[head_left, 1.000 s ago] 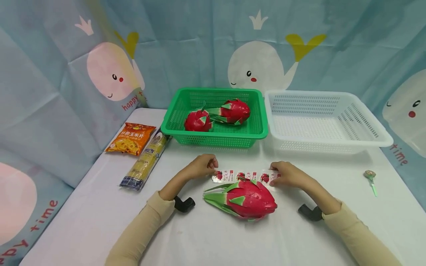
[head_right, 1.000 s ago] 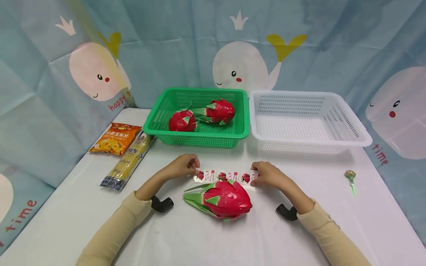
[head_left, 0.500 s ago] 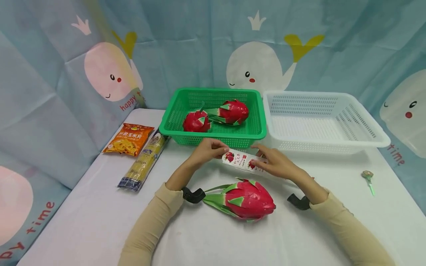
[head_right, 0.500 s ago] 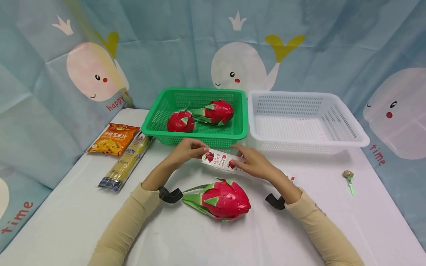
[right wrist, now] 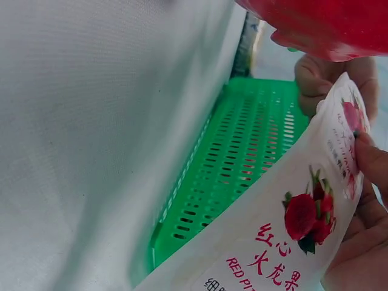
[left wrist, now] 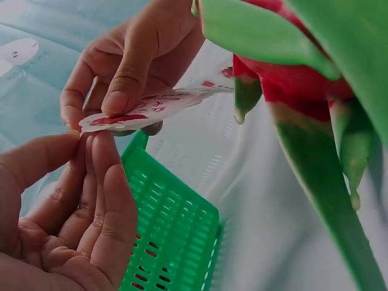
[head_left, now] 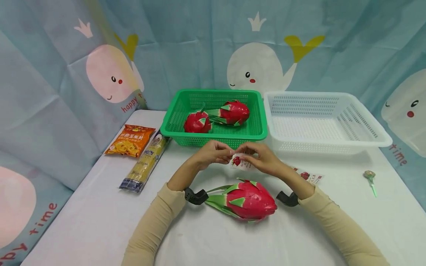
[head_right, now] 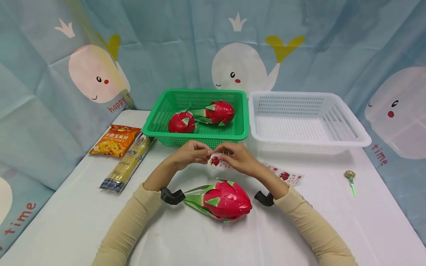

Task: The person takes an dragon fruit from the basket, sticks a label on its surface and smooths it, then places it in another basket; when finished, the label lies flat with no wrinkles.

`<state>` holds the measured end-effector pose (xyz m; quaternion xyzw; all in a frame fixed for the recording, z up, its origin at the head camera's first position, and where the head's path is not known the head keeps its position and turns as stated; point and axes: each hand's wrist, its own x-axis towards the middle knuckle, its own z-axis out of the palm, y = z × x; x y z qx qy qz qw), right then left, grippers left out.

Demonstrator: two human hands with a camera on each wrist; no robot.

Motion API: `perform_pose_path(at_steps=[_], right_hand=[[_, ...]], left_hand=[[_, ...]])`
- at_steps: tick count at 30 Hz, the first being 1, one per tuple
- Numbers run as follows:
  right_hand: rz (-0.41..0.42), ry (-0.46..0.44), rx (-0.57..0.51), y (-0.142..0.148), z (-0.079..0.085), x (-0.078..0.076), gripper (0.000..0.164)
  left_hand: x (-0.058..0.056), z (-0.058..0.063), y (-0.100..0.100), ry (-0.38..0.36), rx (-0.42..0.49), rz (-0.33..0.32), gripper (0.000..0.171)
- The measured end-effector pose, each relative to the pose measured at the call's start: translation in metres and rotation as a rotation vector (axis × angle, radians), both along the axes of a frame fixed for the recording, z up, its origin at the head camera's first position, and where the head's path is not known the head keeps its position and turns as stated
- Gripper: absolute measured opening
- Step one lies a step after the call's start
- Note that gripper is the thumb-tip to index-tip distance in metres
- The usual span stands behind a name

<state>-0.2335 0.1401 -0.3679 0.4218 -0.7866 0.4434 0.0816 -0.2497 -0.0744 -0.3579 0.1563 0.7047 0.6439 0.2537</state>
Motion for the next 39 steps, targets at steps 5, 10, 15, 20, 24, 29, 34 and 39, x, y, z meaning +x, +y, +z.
perform_pose_path(at_steps=[5,10,15,20,24,29,34,39], right_hand=[[-0.039,0.027,-0.021,0.0,-0.001,0.0,0.014],[-0.178,0.024,-0.062,0.002,0.0,0.001,0.01],[-0.339,-0.034,-0.07,0.009,0.012,0.007,0.006],[-0.333,-0.247,0.018,0.023,0.027,0.015,0.014],[-0.305,-0.339,0.055,0.031,0.037,0.017,0.018],[-0.242,-0.373,0.074,0.031,0.044,0.021,0.016],[-0.229,-0.384,0.083,0.028,0.044,0.03,0.02],[-0.353,-0.394,0.082,0.035,0.042,0.045,0.028]], left_hand=[[-0.001,-0.001,0.001,-0.002,-0.009,0.009,0.026],[-0.007,-0.009,-0.001,0.063,-0.07,0.09,0.024],[-0.014,-0.02,-0.009,0.189,-0.2,0.189,0.021],[-0.005,-0.02,-0.014,0.482,-0.581,0.248,0.02],[0.01,0.004,-0.001,0.627,-0.558,0.213,0.021],[0.025,0.033,0.021,0.685,-0.362,0.099,0.017],[0.034,0.039,0.03,0.691,-0.363,0.09,0.011],[0.047,0.036,0.029,0.629,-0.317,0.199,0.012]])
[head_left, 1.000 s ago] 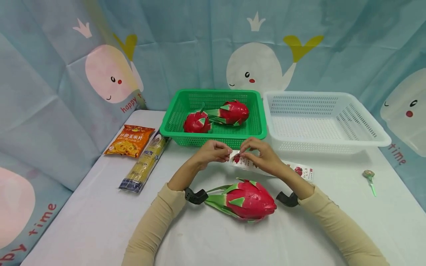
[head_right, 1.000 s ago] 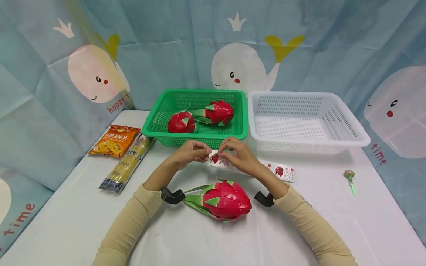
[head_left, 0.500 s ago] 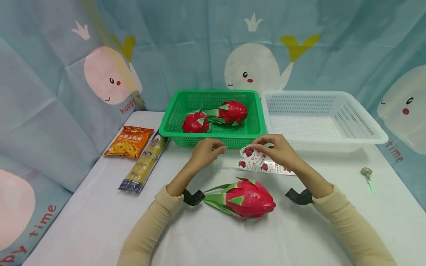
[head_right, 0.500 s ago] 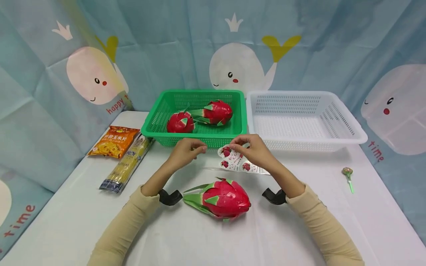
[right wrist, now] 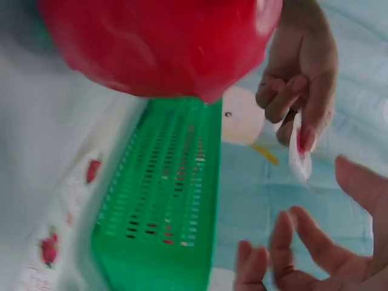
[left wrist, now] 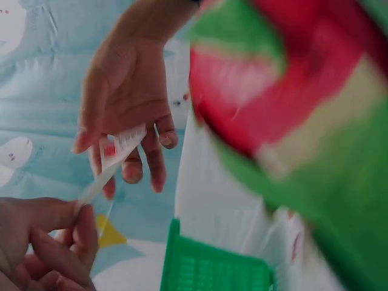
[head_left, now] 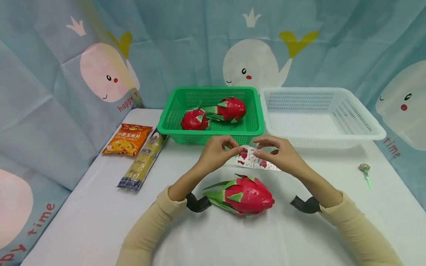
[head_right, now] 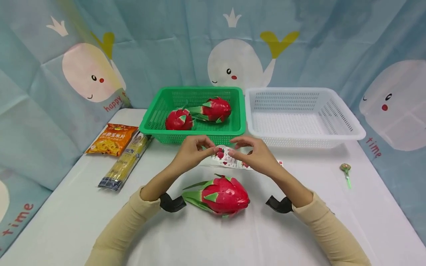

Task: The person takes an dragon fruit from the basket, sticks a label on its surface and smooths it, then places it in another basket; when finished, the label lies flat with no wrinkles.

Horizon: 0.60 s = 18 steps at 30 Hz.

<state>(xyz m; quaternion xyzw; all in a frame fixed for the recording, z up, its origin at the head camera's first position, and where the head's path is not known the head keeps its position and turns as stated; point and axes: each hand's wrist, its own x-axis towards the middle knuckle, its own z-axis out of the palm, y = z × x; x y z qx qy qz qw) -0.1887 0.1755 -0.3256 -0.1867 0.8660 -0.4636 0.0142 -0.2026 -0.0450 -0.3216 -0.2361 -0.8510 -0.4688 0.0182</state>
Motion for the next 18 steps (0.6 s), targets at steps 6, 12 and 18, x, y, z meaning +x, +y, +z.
perform_pose_path(at_steps=[6,12,18], right_hand=[[0.005,-0.143,-0.058,0.017,-0.008,0.017,0.019],[0.169,-0.228,-0.052,0.028,-0.017,0.028,0.012],[0.235,-0.237,-0.029,0.029,-0.021,0.031,0.009]], left_hand=[[0.03,-0.014,0.002,-0.158,0.201,-0.058,0.011],[0.062,-0.029,0.013,-0.263,0.226,-0.097,0.01],[0.075,-0.037,0.018,-0.21,0.116,-0.021,0.012]])
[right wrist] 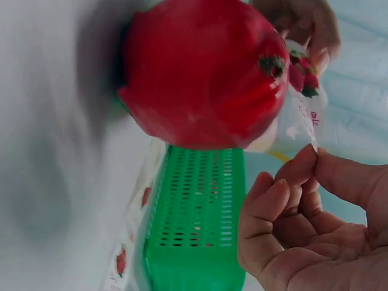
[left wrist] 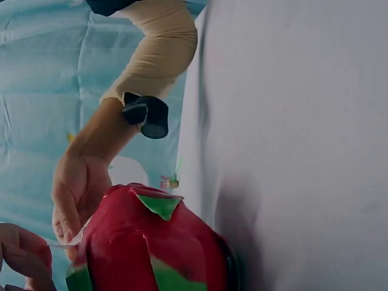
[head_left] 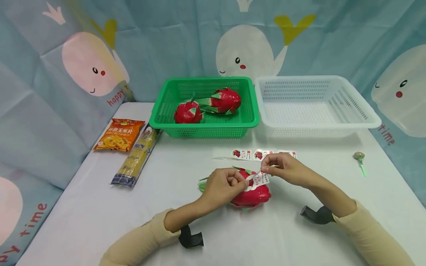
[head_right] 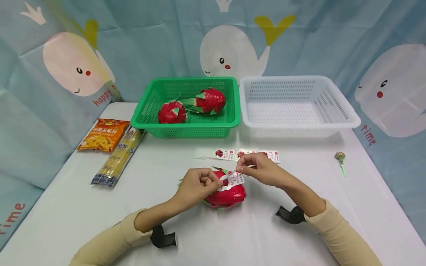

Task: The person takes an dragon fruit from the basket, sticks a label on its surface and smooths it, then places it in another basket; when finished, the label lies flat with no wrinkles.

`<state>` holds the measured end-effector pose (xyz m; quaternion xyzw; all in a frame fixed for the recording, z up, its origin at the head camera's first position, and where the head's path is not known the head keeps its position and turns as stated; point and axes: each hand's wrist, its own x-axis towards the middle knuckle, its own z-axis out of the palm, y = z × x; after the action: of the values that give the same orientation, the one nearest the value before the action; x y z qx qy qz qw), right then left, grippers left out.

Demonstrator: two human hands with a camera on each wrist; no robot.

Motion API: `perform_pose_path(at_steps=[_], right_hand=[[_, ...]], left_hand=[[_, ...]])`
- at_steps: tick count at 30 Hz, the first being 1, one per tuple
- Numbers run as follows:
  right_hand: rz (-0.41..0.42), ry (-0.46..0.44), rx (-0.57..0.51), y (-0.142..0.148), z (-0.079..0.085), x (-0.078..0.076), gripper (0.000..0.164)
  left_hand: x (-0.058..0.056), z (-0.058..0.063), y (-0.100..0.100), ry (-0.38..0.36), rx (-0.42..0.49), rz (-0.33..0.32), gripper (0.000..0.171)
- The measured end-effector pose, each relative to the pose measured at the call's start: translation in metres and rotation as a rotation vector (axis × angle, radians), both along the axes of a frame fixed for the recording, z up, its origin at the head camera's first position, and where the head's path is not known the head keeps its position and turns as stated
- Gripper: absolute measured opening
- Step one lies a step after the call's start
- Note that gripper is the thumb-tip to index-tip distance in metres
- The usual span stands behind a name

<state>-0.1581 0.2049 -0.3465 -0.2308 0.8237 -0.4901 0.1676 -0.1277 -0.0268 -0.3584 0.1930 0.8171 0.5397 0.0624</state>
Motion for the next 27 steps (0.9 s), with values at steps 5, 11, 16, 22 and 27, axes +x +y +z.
perform_pose_path(at_steps=[5,11,16,22,27], right_hand=[[-0.002,0.003,-0.031,-0.003,0.005,0.0,0.008],[0.005,0.036,-0.109,-0.007,0.006,0.005,0.007],[0.021,0.073,-0.092,-0.006,0.007,0.004,0.007],[0.048,0.053,-0.022,-0.003,-0.004,0.0,0.006],[0.007,0.031,-0.012,-0.006,-0.022,-0.001,0.005]], left_hand=[[-0.002,-0.002,-0.002,-0.009,0.047,-0.008,0.009],[-0.004,-0.005,-0.004,-0.047,0.146,-0.044,0.009],[-0.004,-0.005,-0.006,-0.075,0.175,-0.072,0.009],[-0.002,-0.002,-0.006,0.027,-0.104,-0.014,0.01],[-0.004,-0.003,-0.006,0.165,-0.219,0.003,0.01]])
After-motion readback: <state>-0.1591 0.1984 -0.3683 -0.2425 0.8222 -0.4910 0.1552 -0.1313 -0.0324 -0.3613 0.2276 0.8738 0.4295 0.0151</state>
